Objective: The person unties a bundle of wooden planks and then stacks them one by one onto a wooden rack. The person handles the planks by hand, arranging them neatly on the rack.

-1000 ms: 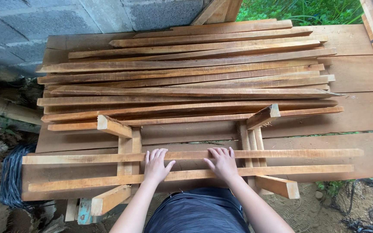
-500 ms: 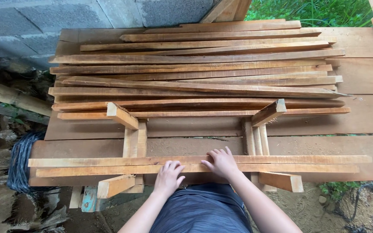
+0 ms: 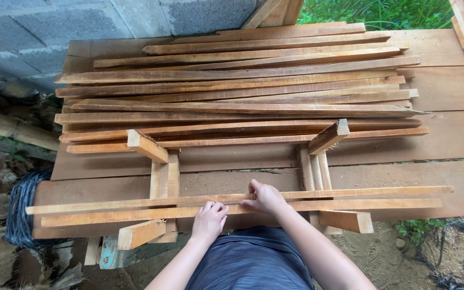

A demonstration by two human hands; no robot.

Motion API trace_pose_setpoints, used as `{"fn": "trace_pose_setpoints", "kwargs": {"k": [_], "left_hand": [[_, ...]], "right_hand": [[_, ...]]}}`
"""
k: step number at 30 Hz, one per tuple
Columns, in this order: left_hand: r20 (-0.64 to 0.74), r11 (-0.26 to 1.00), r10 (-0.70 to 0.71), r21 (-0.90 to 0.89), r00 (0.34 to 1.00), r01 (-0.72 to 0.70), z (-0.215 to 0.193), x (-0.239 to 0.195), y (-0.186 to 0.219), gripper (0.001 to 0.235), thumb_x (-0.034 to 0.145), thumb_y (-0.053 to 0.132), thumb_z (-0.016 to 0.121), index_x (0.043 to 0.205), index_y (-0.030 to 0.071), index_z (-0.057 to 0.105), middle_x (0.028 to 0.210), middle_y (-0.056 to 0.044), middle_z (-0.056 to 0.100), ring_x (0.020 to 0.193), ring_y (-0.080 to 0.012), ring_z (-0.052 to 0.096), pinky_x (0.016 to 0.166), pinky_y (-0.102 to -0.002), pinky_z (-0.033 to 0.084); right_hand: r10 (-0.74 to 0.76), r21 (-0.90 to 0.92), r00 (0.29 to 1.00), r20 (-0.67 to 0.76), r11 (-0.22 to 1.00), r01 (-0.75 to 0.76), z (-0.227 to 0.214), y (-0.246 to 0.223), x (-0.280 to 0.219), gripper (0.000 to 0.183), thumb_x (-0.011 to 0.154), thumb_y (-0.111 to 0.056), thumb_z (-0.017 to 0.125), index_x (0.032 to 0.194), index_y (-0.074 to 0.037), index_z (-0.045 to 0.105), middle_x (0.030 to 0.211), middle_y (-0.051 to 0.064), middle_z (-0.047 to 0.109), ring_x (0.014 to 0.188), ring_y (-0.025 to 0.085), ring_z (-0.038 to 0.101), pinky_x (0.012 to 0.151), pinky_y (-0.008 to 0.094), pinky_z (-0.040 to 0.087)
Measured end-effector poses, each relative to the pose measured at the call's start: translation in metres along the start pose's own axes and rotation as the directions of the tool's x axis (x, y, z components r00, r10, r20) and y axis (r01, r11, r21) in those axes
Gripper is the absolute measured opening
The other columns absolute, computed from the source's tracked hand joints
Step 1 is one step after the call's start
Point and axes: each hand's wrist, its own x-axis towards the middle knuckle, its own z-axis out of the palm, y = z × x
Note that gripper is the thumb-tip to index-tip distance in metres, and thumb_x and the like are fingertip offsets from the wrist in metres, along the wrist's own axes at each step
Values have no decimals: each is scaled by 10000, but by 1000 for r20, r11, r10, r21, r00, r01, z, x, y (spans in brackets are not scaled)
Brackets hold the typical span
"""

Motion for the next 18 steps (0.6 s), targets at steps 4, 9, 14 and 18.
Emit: {"fn": "trace_pose_setpoints", "kwargs": {"k": [4, 9, 14, 18], "left_hand": [[-16, 999, 29, 18, 999, -29, 5, 0, 0, 256, 875, 207, 724, 1116, 125, 751, 1071, -8, 660, 1053, -223, 602, 898, -403, 531], [-108, 998, 53, 50, 993, -48, 9, -1, 0, 239, 861, 172, 718, 1091, 114, 751, 1047, -5, 667, 1034, -225, 614, 849, -385, 561], [-98, 998, 51, 48, 994, -47, 5, -1, 1, 215, 866, 168, 714, 1072, 119, 751, 1004, -6, 658, 1008, -226, 616, 818, -384, 564], [-93, 998, 50, 41, 994, -46, 8, 1, -1, 198, 867, 167, 712, 1056, 120, 750, 985, -1, 652, 996, -221, 617, 806, -383, 565]], "right_hand": [[-159, 20, 957, -243, 985, 169, 20, 9, -11, 516, 803, -562, 801, 988, -109, 637, 935, 78, 727, 929, 290, 691, 861, 406, 507], [-277, -88, 848, -453, 960, 266, 36, 12, -17, 369, 824, -445, 803, 986, -140, 672, 982, 41, 676, 991, 248, 639, 866, 391, 484], [-328, -112, 773, -542, 941, 321, 44, 12, -20, 398, 805, -437, 806, 1025, -126, 690, 1043, 49, 675, 1019, 260, 610, 878, 396, 484], [-292, -121, 788, -542, 955, 271, 50, 16, -9, 429, 865, -481, 740, 1092, -118, 724, 1053, 57, 707, 1034, 276, 622, 903, 410, 479]]}}
